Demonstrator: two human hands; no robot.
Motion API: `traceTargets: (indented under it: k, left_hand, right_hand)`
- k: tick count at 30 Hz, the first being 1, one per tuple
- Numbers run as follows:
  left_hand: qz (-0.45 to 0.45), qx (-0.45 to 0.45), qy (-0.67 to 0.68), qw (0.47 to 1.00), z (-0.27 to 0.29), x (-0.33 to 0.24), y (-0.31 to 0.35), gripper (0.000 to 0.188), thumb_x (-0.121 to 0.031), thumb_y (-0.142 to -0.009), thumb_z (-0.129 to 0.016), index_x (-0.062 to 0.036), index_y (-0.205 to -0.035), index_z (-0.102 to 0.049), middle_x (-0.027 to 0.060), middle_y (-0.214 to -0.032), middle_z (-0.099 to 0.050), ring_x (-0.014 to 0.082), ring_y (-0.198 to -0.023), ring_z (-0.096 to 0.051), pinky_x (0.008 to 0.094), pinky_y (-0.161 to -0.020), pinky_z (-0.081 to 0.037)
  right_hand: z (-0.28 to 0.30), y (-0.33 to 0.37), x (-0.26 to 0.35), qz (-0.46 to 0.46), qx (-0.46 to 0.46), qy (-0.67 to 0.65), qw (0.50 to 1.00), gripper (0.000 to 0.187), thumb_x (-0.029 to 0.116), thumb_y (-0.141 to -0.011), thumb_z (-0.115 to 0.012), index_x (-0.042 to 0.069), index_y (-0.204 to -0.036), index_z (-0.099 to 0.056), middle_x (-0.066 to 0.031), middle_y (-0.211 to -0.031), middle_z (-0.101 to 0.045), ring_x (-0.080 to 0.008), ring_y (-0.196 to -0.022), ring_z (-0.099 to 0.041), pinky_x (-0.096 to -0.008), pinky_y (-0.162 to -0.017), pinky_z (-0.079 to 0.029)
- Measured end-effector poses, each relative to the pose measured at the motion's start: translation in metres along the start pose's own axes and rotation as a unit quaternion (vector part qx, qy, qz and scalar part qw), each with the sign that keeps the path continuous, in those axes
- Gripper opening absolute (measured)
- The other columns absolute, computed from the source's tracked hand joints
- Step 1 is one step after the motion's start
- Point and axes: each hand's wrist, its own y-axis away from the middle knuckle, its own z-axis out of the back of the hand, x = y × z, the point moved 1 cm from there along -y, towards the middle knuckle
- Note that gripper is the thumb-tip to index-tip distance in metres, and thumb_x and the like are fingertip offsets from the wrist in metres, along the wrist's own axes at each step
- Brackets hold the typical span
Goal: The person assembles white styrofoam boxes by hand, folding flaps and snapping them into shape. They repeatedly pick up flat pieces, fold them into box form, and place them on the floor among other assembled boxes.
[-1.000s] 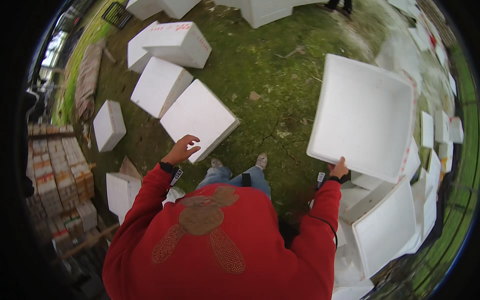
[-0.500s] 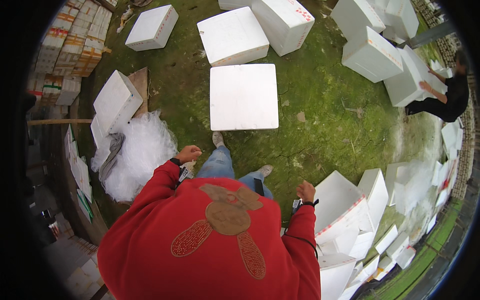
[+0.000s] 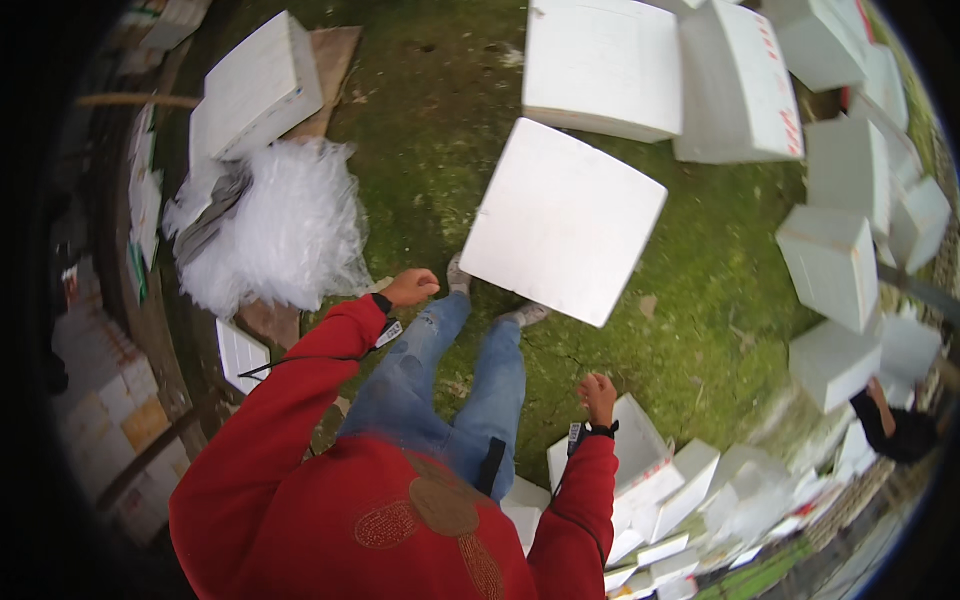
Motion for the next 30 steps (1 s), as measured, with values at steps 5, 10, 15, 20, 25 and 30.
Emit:
traceTargets:
  k: [5,10,15,20,25,30]
  left_hand:
    - [0.105,-0.078,0.09,0.987,-0.035,0.053,-0.076,0.041,-0.034,-0.087,-0.066,-0.0021,-0.112,-0.06,0.0137,-0.1,-0.065,0.0221,-0.091,-0.062,0.0361,-0.08,-0.049]
    - [0.217,-0.169,0.091,0.957,-0.081,0.079,-0.143,0.086,-0.048,-0.081,-0.071,0.0003,-0.142,-0.033,0.0237,-0.142,-0.04,0.034,-0.129,-0.042,0.0419,-0.104,-0.037]
    - [0.19,-0.129,0.237,0.944,-0.104,0.09,-0.177,0.094,-0.048,-0.08,-0.072,0.0004,-0.146,-0.025,0.0234,-0.142,-0.039,0.0315,-0.131,-0.04,0.0399,-0.106,-0.035]
    - [0.165,-0.247,0.159,0.941,-0.107,0.062,-0.165,0.076,-0.037,-0.077,-0.077,0.0041,-0.13,-0.045,0.019,-0.118,-0.06,0.0258,-0.107,-0.059,0.0375,-0.092,-0.047]
    - [0.056,-0.232,0.22,0.946,-0.057,-0.027,-0.114,0.062,-0.027,-0.081,-0.076,-0.0006,-0.126,-0.043,0.0134,-0.113,-0.058,0.0204,-0.101,-0.058,0.0349,-0.088,-0.047]
    - [-0.112,-0.209,0.219,0.946,0.037,-0.175,-0.066,0.082,-0.019,-0.077,-0.079,-0.0041,-0.143,-0.034,0.0129,-0.136,-0.048,0.0214,-0.123,-0.047,0.0339,-0.103,-0.039]
  right_hand:
    - [-0.016,-0.137,-0.002,0.056,-0.025,0.137,0.989,0.054,0.038,-0.086,-0.068,-0.004,-0.118,-0.055,-0.0137,-0.104,-0.064,-0.0206,-0.089,-0.063,-0.0315,-0.068,-0.05]
    - [-0.002,-0.236,-0.026,0.051,-0.124,0.184,0.974,0.072,0.048,-0.081,-0.072,-0.008,-0.121,-0.05,-0.0164,-0.116,-0.057,-0.0218,-0.105,-0.054,-0.0349,-0.089,-0.044]
    - [-0.016,-0.287,-0.026,0.022,-0.015,0.14,0.99,0.074,0.052,-0.083,-0.068,-0.004,-0.126,-0.048,-0.0156,-0.117,-0.055,-0.0254,-0.107,-0.053,-0.0372,-0.093,-0.041]
    - [-0.024,-0.266,-0.001,0.006,-0.002,0.013,1.0,0.052,0.045,-0.091,-0.06,0.002,-0.12,-0.054,-0.0083,-0.118,-0.057,-0.0182,-0.103,-0.054,-0.0337,-0.084,-0.043]
    - [0.029,-0.169,0.08,0.2,-0.021,-0.031,0.979,0.056,0.032,-0.09,-0.064,-0.002,-0.131,-0.047,-0.0126,-0.125,-0.053,-0.021,-0.111,-0.051,-0.0348,-0.095,-0.04]
    - [0.081,-0.062,0.198,0.326,0.009,0.031,0.945,0.08,0.026,-0.078,-0.076,-0.001,-0.142,-0.035,-0.0162,-0.133,-0.046,-0.0253,-0.114,-0.049,-0.0375,-0.096,-0.041]
